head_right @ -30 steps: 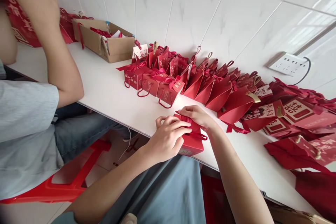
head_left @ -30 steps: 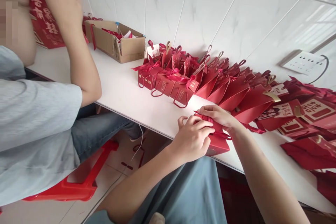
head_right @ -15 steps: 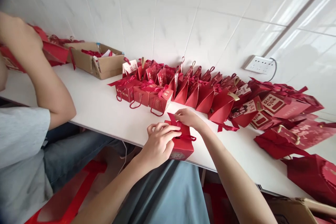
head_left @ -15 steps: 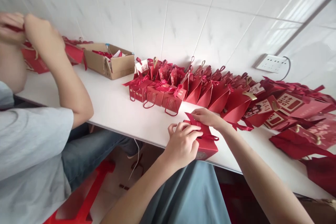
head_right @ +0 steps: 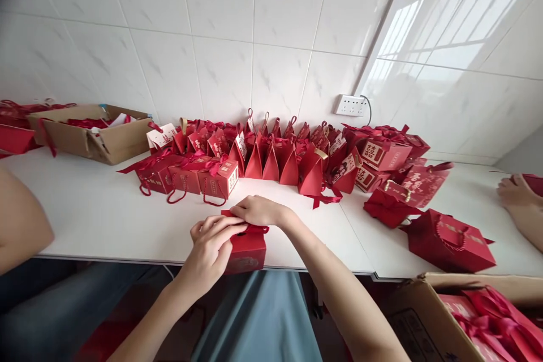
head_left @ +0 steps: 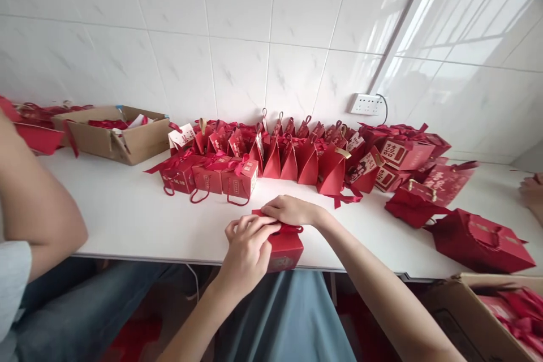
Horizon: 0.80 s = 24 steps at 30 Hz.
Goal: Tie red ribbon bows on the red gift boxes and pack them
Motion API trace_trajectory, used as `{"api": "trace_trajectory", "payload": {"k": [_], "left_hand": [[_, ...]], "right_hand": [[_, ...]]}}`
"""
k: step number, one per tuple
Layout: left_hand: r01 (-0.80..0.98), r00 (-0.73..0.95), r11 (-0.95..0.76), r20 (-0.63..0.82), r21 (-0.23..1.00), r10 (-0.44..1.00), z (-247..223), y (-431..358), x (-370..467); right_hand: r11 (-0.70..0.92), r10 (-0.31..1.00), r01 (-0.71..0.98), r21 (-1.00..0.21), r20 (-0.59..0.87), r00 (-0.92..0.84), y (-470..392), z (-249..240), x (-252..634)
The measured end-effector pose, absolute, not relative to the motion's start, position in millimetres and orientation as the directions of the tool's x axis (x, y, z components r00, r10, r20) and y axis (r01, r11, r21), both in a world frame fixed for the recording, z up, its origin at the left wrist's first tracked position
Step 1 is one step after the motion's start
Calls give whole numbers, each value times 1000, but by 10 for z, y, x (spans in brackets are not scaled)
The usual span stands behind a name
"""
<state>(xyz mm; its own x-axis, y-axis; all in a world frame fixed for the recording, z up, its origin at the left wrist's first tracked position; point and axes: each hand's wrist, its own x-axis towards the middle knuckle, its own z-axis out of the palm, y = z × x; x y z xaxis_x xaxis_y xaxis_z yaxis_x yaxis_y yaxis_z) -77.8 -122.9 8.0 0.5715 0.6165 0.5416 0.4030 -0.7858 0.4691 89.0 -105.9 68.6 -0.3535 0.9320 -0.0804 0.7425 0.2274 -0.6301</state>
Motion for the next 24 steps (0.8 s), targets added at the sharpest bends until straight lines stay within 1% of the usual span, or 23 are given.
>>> {"api": "trace_trajectory", "payload": {"k": [3, 6, 7, 9, 12, 13, 15, 17, 18, 20, 24], "left_hand": [[411, 573, -791, 546, 454, 611, 79, -1220, -791], [415, 565, -781, 540, 467, 623, 81, -1210, -792], [417, 563, -778, 538, 470, 627, 81, -1207, -789], [420, 563, -771, 529, 478, 635, 82, -1204, -779], [416, 566, -757, 509, 503, 649, 84, -1206, -760], [409, 566, -754, 505, 514, 652, 85, -1207, -755], [396, 563, -749, 503, 532, 655, 85, -1211, -748], [392, 559, -743, 500, 543, 661, 81, -1215, -745], [392, 556, -739, 499, 548, 665, 76, -1216, -745], [392, 550, -735, 499, 554, 670, 66, -1220, -743], [377, 550, -738, 506, 560, 664, 55, -1226, -735]], "right_hand": [[152, 909, 732, -664, -198, -367, -945, 718, 922], [104, 898, 710, -697, -241, -369, -893, 689, 1001], [105, 903, 701, -705, -228, -364, -895, 672, 1040], [122, 933, 690, -714, -155, -325, -928, 644, 1120], [163, 977, 685, -710, 22, -210, -1030, 638, 1191], [199, 976, 683, -703, 80, -202, -1068, 643, 1192], [300, 951, 668, -681, 159, -265, -1132, 649, 1163], [383, 914, 640, -666, 173, -368, -1166, 636, 1115], [397, 903, 629, -669, 159, -400, -1171, 622, 1094], [375, 903, 613, -696, 123, -412, -1161, 582, 1066], [287, 925, 564, -774, 72, -372, -1125, 497, 1059]]}}
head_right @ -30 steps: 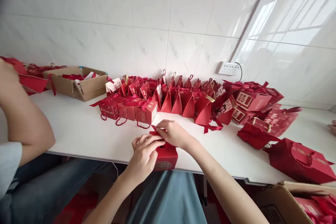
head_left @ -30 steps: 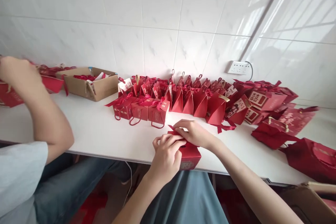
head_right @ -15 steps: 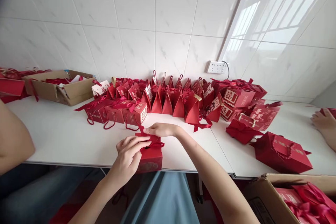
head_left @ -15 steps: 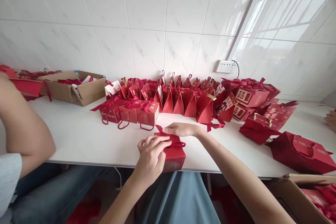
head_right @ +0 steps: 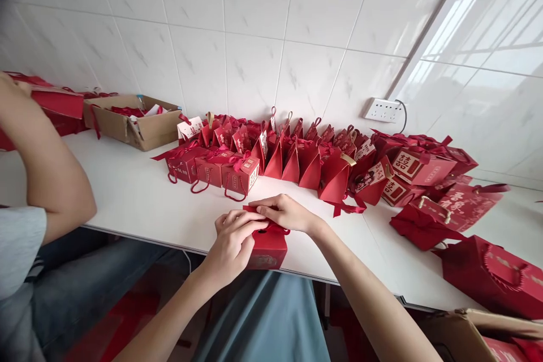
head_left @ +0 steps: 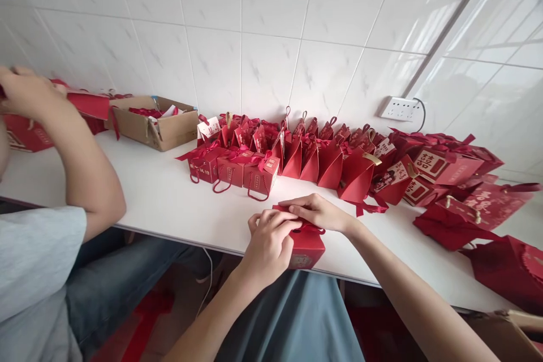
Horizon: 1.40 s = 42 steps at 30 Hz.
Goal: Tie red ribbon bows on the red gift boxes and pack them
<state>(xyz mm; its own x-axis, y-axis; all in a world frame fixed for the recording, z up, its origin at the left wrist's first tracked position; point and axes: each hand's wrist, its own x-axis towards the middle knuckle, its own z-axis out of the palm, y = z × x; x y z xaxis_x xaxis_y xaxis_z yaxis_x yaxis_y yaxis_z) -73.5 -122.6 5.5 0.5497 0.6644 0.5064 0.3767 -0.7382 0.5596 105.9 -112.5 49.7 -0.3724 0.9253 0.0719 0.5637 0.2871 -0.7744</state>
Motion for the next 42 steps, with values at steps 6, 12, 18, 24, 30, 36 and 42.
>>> {"api": "trace_trajectory", "payload": {"k": [6, 12, 18, 24, 30, 36, 42], "left_hand": [[381, 554, -739, 503, 556, 664, 70, -1237, -737], [387, 554, -727, 487, 567, 675, 86, -1245, -731], [403, 593, -737, 458, 543, 662, 140, -1232, -748], [366, 612, -764, 481, 531, 627, 169, -1154, -756], [215, 363, -636, 545, 741, 756, 104, -1133, -825], [295, 305, -185, 91, 937, 948, 160, -1218, -899], [205, 384, -117, 30, 972, 923, 159, -1182, -922]], "right_hand": [[175, 937, 497, -850, -11, -349, -1097, 488, 1045], [88, 986, 602, -794, 154, 59, -1301, 457, 1172], [-243, 928, 562, -791, -19, 373, -1766, 317, 999], [-281, 924, 398, -873, -135, 357, -1740, 262, 922], [-157, 964, 293, -943, -82, 252, -1738, 226, 958], [-66, 960, 150, -986, -22, 279, -1750, 188, 903], [18, 953, 38, -999, 29, 300, -1724, 96, 881]]}}
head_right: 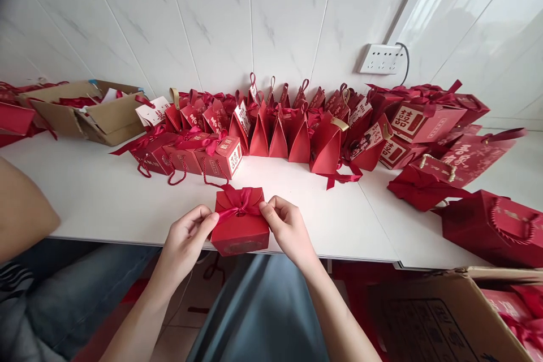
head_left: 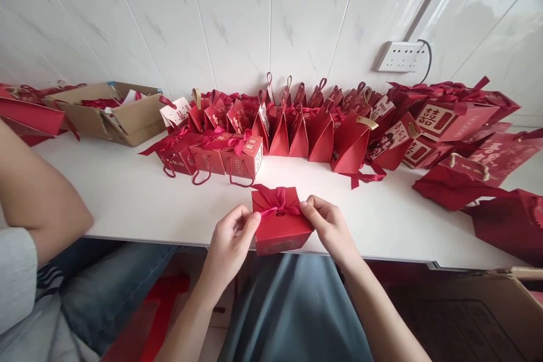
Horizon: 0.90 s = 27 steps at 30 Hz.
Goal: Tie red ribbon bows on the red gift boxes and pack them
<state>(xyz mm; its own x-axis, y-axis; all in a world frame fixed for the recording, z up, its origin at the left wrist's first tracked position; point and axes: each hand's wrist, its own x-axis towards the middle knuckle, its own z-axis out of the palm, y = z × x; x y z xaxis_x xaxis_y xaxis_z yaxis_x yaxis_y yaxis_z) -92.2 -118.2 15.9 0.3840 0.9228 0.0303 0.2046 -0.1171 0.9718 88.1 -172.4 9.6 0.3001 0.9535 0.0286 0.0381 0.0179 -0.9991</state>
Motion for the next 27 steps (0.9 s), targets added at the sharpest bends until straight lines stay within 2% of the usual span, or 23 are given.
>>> {"api": "trace_trajectory", "payload": {"k": [6, 12, 19, 23, 27], "left_hand": [[-41, 464, 41, -17, 998, 886, 20, -1098, -920], [-45, 423, 23, -1, 999, 906, -55, -1111, -888], [-15, 382, -77, 77, 997, 921, -51, -1137, -830], [72, 345, -138, 106, 988, 933, -3, -1124, -820], [117, 369, -102, 52, 988, 928, 21, -1108, -880]], "right_hand": [[17, 957, -73, -997, -5, 289, -1694, 80, 868], [29, 962, -181, -983, -22, 273, -1682, -20, 872], [36, 964, -282, -959, -41, 261, -1669, -112, 880], [37, 958, -249, -968, -37, 286, -1686, -113, 878], [62, 932, -89, -994, 25, 362, -1715, -111, 947]]}}
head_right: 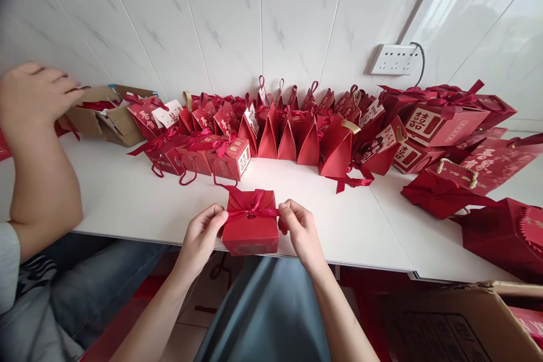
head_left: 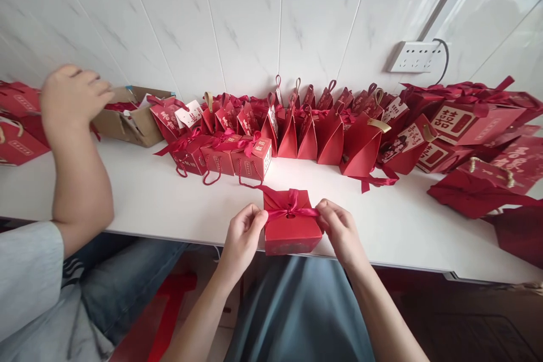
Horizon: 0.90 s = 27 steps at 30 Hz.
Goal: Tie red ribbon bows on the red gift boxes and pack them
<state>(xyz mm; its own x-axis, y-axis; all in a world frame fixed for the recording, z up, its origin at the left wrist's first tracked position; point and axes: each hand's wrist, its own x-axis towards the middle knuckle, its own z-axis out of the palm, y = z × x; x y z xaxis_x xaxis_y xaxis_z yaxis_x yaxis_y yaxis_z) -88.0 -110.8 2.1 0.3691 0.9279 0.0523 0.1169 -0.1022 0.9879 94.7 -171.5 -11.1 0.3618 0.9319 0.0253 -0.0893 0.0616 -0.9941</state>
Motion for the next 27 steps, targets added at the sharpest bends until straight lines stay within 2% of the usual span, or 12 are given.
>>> {"api": "trace_trajectory", "payload": {"k": [4, 8, 10, 12, 14, 16, 17, 21, 23, 27], "left_hand": [[134, 313, -146, 98, 980, 945, 5, -1209, -902], [215, 407, -91, -5, 973, 913, -15, -1270, -875], [233, 394, -133, 32, 963, 919, -31, -1186, -931], [271, 255, -232, 163, 934, 953, -49, -1033, -1055], [316, 35, -285, 289, 905, 957, -55, -871, -1210], [311, -133, -299, 352, 902, 926, -42, -771, -1333], [296, -161, -312, 369, 903, 915, -30, -756, -1365], [257, -40, -377, 400, 890, 916, 10, -876, -1298], [231, 30, -361, 365, 903, 931, 6, -956, -1209], [172, 163, -292, 265, 941, 950, -24, -977, -1092]], "right_hand": [[135, 871, 62, -989, 148, 468, -1671, -106, 1020], [102, 917, 109, -989, 136, 374, -1644, -97, 990], [97, 915, 132, -986, 141, 379, -1701, -92, 960], [92, 920, 144, -985, 139, 366, -1803, -88, 945], [53, 956, 76, -996, 72, 284, -1912, -89, 953], [11, 974, -17, -1000, 7, 227, -1974, -99, 984], [8, 967, -37, -999, -2, 253, -1978, -108, 1004], [51, 885, 87, -995, 85, 457, -1848, -156, 1048], [72, 893, 128, -989, 121, 434, -1758, -165, 1025], [97, 951, 235, -967, 160, 266, -1633, -87, 931]]}}
